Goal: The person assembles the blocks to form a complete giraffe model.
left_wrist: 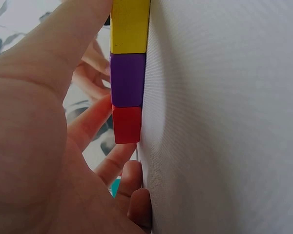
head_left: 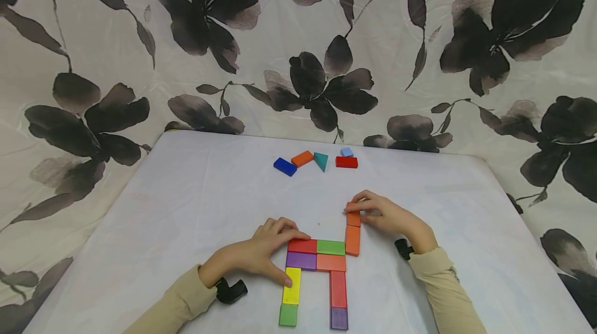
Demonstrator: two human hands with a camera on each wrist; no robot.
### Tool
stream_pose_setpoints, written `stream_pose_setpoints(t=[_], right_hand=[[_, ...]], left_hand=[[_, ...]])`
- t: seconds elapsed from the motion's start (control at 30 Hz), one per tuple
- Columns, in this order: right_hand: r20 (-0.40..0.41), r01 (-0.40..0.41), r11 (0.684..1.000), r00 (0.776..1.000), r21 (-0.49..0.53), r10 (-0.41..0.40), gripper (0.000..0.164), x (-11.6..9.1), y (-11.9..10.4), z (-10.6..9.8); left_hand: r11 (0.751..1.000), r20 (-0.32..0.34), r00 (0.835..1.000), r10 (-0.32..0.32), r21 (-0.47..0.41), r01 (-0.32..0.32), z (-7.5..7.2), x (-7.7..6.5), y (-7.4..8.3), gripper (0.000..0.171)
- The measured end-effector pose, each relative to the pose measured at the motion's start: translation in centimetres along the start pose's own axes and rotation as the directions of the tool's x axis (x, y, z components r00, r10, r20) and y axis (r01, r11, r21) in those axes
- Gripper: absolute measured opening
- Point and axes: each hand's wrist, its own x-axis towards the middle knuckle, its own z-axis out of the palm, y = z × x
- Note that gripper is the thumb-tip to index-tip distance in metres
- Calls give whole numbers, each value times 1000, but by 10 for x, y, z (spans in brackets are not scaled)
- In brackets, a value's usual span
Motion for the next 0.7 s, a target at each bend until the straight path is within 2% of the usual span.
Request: stream_pose_setpoints(t=[0.13,0.27,0.47,0.6,0.7], right_hand=[[-22,-36,999,999,12,36,40,10,2,-13],[-88,-75,997,993,-18,74,37,32,7,-28],[-170,-84,978,984,-190,52,37,68,16,-38],[-158,-67,947,987,-314,17,40,86,23,-40],[-131,-75,927,991,-368,28,41,93,23,-41]], left_hand=[[1000,0,1000,0,1,0,1,0,0,83],[1000,3,1000,-2,-2,2,1,0,0,82],[1000,18,1000,0,-19,0,0,-1,2,82],[1000,10,1000,3,-3,-3,0,-2,3,83],[1000,4,1000,8,4,-8,-1,-2,2,83]])
